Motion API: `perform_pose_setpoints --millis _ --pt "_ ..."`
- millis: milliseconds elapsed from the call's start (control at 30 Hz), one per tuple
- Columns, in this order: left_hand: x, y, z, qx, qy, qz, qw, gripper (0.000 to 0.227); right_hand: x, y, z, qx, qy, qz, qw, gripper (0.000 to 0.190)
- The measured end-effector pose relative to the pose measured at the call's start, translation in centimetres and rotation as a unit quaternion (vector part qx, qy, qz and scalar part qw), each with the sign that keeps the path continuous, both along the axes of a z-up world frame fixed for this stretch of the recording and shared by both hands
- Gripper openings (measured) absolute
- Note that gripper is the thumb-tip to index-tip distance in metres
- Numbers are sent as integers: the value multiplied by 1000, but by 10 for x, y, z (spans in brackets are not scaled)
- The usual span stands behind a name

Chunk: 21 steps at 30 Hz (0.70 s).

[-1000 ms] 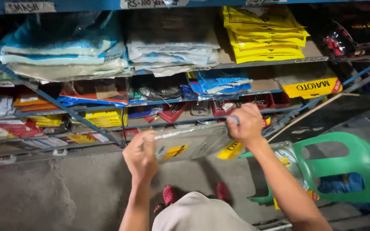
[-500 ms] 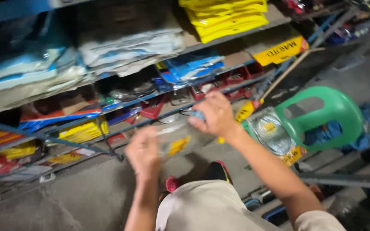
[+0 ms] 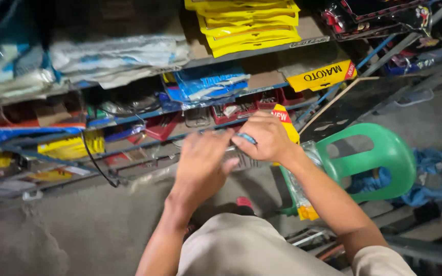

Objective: The person cleans a plastic-wrapped package labeled 'MAKOTO' using a blue cloth. They wipe the package repeatedly, turning it over to clean different sides, and then place it on a green plastic stool. The person repeats this process with a second identical package.

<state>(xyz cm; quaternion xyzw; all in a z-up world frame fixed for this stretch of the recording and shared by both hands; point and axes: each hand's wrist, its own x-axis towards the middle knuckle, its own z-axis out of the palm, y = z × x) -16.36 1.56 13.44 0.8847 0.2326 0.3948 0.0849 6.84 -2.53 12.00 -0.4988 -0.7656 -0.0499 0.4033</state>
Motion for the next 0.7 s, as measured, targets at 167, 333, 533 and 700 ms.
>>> perform_pose_setpoints --millis 167,333,533,700 --pt "35 -12 -39 -97 48 28 994 22 31 -5 47 116 17 -5 993 37" --pt "33 -28 -39 -280 10 114 953 17 64 -14 27 225 57 -224 946 33" --pt "15 -36 -44 -430 -107 97 891 5 15 -20 15 59 46 -130 989 37" --pt "-12 -36 -3 -487 -48 128 863 26 5 -18 -26 -17 48 -122 991 40"
